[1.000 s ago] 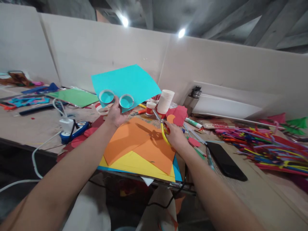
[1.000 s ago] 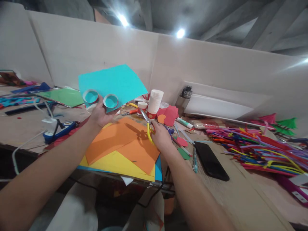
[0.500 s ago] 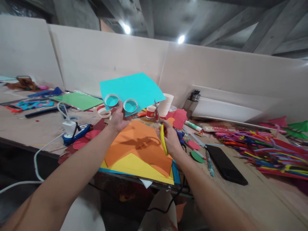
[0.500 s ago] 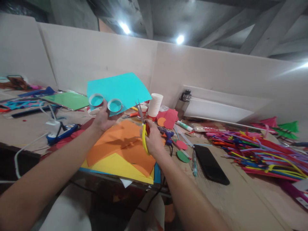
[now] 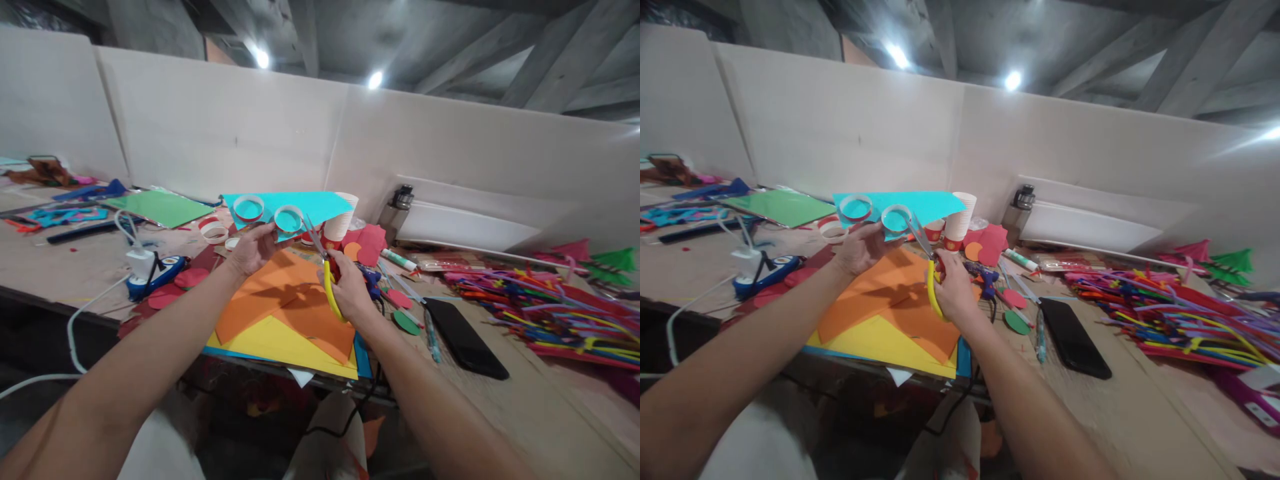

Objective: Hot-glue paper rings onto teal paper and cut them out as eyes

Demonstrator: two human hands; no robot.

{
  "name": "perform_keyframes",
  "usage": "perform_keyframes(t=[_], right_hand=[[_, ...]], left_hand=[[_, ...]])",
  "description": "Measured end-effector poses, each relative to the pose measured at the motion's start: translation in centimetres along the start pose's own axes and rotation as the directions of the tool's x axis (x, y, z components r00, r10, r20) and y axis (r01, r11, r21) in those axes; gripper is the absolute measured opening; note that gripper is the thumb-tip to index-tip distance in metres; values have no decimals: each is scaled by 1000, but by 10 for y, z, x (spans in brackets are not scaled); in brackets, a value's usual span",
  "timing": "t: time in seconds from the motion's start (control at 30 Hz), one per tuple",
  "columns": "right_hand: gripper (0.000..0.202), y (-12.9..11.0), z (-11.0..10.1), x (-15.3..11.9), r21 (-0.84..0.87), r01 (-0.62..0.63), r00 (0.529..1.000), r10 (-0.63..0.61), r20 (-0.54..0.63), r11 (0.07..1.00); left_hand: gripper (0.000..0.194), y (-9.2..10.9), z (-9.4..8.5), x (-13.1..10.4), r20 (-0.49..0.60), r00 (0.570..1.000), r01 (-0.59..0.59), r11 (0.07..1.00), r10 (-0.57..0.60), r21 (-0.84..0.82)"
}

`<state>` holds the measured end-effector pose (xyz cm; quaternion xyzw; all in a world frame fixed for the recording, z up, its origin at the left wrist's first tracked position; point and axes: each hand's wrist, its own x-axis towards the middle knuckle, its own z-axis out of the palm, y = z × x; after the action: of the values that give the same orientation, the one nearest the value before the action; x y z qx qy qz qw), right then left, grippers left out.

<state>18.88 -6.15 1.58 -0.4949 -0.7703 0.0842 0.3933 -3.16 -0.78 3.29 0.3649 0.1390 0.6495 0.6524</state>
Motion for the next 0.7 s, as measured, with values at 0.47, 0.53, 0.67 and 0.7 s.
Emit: perform_keyframes(t=[0.47, 0.53, 0.67, 0.7], right_hand=[[46, 0, -1, -1, 352, -89, 988, 128, -89, 932], [46, -2, -1, -1, 426, -106, 981, 164, -101, 898], [40, -2, 1, 4, 597, -112, 939, 282, -199, 795], [38, -2, 0, 6, 650, -100, 919, 320, -229, 753]], left_hand=[[34, 2, 0, 3, -84, 996, 25, 1000, -25, -8], [36, 1, 1, 3, -75, 996, 38, 999, -38, -3], [42, -1, 5, -1, -28, 999, 41, 999, -41, 9], [42, -3, 6, -2, -10, 999, 43, 999, -43, 13]])
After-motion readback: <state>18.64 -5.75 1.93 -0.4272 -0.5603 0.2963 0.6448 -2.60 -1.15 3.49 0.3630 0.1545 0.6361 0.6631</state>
